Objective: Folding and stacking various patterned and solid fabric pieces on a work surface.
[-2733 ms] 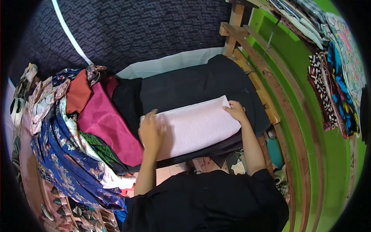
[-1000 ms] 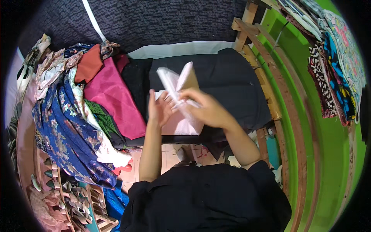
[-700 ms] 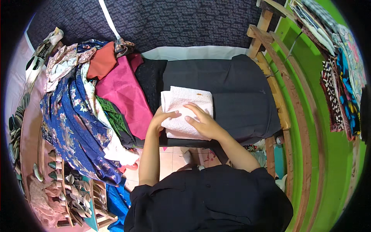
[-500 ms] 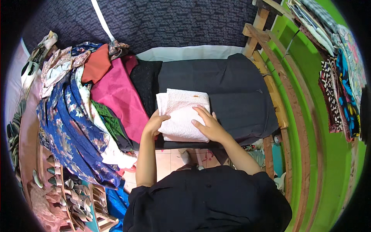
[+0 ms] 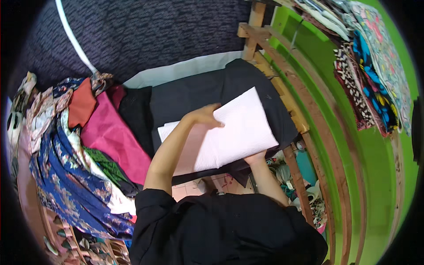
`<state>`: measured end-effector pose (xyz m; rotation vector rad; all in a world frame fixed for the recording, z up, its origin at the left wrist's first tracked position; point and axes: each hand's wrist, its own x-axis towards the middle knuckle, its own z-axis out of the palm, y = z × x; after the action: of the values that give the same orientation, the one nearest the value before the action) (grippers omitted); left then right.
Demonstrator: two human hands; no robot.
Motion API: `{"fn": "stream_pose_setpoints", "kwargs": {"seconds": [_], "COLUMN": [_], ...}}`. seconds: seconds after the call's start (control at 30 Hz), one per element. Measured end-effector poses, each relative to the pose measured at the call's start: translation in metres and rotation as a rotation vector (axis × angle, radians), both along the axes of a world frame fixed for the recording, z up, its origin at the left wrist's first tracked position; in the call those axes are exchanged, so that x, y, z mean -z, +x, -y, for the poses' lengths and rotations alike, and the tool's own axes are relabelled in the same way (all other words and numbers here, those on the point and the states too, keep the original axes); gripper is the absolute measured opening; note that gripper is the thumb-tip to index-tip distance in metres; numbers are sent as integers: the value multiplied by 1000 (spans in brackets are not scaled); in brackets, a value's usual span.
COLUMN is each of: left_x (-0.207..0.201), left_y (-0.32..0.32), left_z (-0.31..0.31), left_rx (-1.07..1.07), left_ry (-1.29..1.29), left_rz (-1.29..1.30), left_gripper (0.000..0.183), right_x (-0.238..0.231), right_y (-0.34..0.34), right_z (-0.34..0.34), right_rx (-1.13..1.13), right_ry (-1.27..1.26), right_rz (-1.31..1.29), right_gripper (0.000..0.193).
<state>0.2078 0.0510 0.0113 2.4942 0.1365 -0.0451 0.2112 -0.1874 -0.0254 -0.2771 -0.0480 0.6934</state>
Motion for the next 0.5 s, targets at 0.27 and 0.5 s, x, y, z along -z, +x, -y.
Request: {"fn": "stream_pose_setpoints", "kwargs": {"seconds": [0.27, 0.5], "left_x": [-33, -132], "left_y": [15, 11], "left_z": [-9, -14], "left_rx": [256, -246], "left_ry": [-635, -699], "left_rz": [-328, 42], "left_gripper": [52, 46], "right_x": [-18, -33], "right_y": [1, 5], "right_z": [0, -56], "right_rx": [199, 87], "right_ry": [20, -534], "right_rz": [72, 312], "right_gripper": [78, 57]}}
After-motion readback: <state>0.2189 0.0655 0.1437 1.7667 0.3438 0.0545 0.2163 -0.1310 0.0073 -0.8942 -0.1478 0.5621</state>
